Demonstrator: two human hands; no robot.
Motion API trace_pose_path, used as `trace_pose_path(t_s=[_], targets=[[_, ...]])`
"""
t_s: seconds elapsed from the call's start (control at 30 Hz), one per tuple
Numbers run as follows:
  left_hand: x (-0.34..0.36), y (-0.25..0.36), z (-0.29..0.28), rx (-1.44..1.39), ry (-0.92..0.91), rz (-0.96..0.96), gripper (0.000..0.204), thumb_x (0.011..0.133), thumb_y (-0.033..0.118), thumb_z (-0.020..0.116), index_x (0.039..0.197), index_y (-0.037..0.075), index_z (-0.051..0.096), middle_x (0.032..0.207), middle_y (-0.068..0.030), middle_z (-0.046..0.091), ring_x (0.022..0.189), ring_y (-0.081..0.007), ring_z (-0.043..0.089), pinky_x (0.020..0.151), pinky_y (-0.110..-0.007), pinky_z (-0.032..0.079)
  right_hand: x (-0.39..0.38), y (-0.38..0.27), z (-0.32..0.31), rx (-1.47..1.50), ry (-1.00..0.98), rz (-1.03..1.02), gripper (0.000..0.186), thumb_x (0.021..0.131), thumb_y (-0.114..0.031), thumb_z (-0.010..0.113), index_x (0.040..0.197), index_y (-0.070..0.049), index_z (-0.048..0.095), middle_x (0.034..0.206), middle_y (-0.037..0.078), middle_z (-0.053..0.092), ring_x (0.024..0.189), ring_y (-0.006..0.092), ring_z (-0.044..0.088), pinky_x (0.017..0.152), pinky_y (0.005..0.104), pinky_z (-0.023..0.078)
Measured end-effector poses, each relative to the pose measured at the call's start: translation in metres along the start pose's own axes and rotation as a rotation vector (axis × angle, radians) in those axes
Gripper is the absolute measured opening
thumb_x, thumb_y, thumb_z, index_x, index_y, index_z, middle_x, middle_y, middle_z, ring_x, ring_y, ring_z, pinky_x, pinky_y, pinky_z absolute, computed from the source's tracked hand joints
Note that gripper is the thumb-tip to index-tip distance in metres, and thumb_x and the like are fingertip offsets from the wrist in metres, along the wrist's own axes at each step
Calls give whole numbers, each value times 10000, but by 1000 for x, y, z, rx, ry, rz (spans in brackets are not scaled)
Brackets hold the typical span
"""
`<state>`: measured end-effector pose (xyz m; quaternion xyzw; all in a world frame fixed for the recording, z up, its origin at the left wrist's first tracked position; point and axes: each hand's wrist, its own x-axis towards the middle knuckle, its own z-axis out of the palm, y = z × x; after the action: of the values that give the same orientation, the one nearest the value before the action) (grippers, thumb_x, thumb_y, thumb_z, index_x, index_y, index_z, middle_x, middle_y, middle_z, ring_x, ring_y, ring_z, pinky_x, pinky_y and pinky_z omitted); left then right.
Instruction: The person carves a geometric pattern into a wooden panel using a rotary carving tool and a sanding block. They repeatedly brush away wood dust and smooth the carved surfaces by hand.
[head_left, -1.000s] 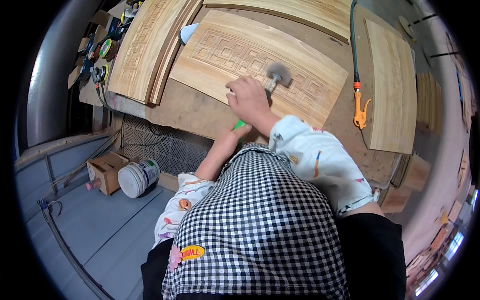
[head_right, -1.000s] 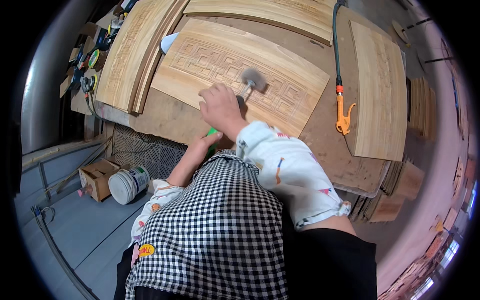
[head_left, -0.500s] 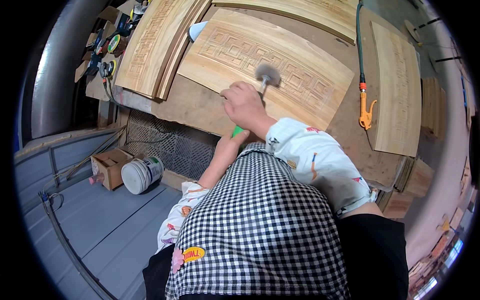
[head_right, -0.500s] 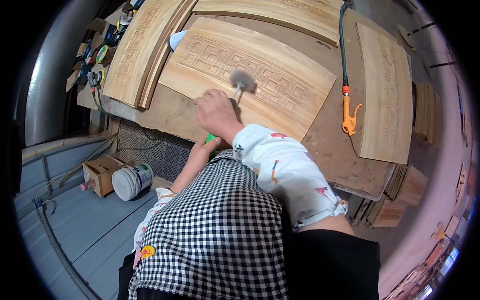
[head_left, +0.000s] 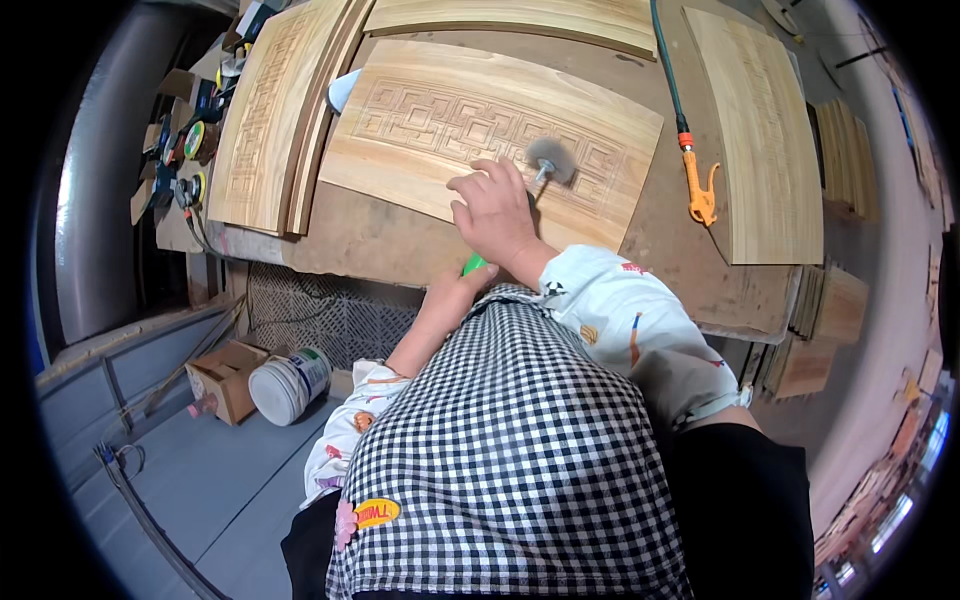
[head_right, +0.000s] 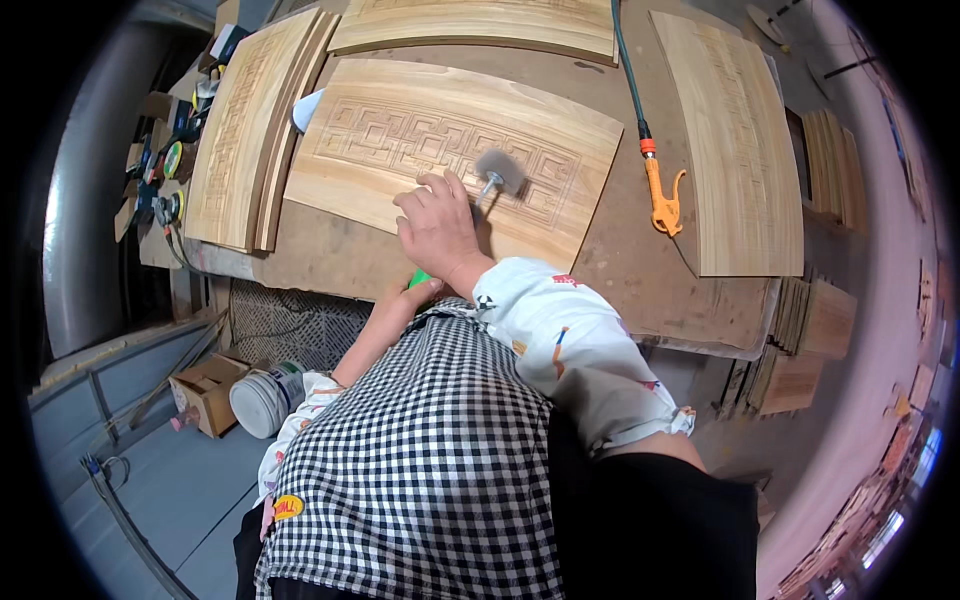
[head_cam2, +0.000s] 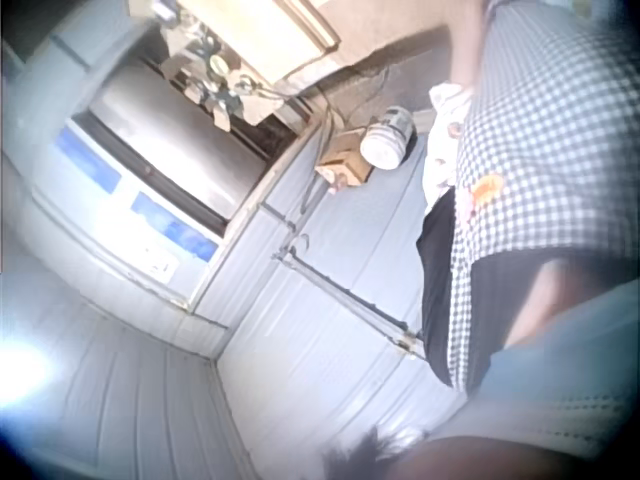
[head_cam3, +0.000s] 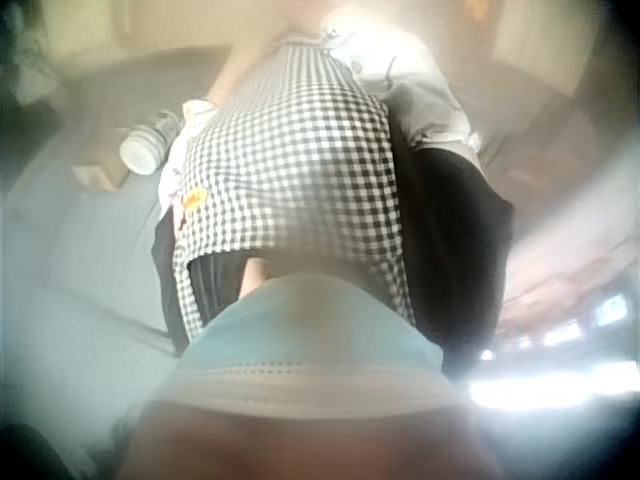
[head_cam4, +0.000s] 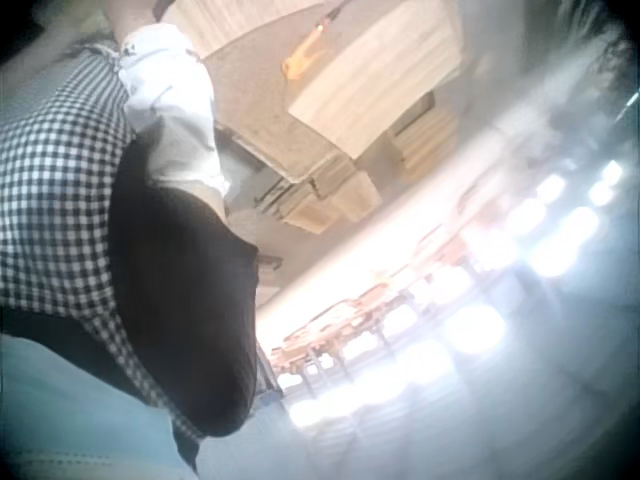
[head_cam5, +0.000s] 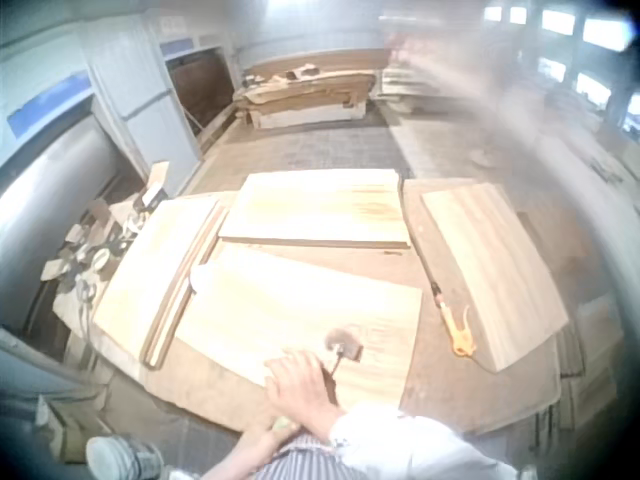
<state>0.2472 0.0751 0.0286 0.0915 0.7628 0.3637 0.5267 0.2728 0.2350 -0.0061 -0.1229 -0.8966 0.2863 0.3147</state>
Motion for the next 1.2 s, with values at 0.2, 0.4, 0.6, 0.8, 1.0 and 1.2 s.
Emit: trace_pose_path(t_s=[0.2, 0.4, 0.6, 0.8, 1.0, 1.2], targets=[[15, -9, 14, 114, -58, 160, 567, 926, 497, 671, 1168, -11, 738, 1118, -238, 740, 1039, -333, 703, 925, -410, 507, -18, 7, -24, -41, 23, 119, 234, 818, -193, 704, 1029, -94, 714, 1034, 107, 707, 1206, 323, 569, 1132, 532, 357], [38, 12, 27, 198, -123, 89, 634, 914, 523, 670, 1212, -36, 705, 1052, -212, 757, 964, -325, 717, 855, -429, 519, -19, 27, -40, -32, 43, 199, 210, 801, -178, 706, 992, -94, 722, 1015, 104, 708, 1183, 320, 578, 1106, 497, 386], [54, 76, 60, -45, -81, -29, 370, 936, 390, 707, 917, 40, 586, 684, -44, 556, 542, -151, 532, 489, -306, 402, 16, 84, -49, -92, 48, 111, 201, 811, -202, 697, 989, -114, 730, 1048, 87, 705, 1173, 307, 579, 1098, 486, 393], [36, 43, 32, -94, -227, -26, 391, 956, 313, 702, 1120, -40, 670, 932, -114, 707, 826, -165, 659, 745, -294, 511, -7, 40, -50, -202, -99, 249, 237, 826, -226, 692, 1013, -85, 723, 1060, 104, 693, 1188, 316, 571, 1129, 542, 335], [29, 9, 26, -73, -240, -10, 446, 987, 287, 665, 1274, -55, 661, 1094, -109, 729, 1019, -159, 654, 904, -306, 502, -20, 27, -39, -84, 13, 183, 225, 817, -221, 699, 1005, -99, 722, 1010, 96, 699, 1189, 313, 577, 1138, 556, 321], [49, 49, 57, -90, -41, -55, 345, 963, 384, 675, 935, 49, 598, 762, -45, 602, 574, -144, 562, 507, -305, 421, 17, 69, -44, -33, 44, 27, 206, 810, -187, 701, 984, -82, 736, 1030, 108, 709, 1162, 332, 593, 1062, 488, 425]])
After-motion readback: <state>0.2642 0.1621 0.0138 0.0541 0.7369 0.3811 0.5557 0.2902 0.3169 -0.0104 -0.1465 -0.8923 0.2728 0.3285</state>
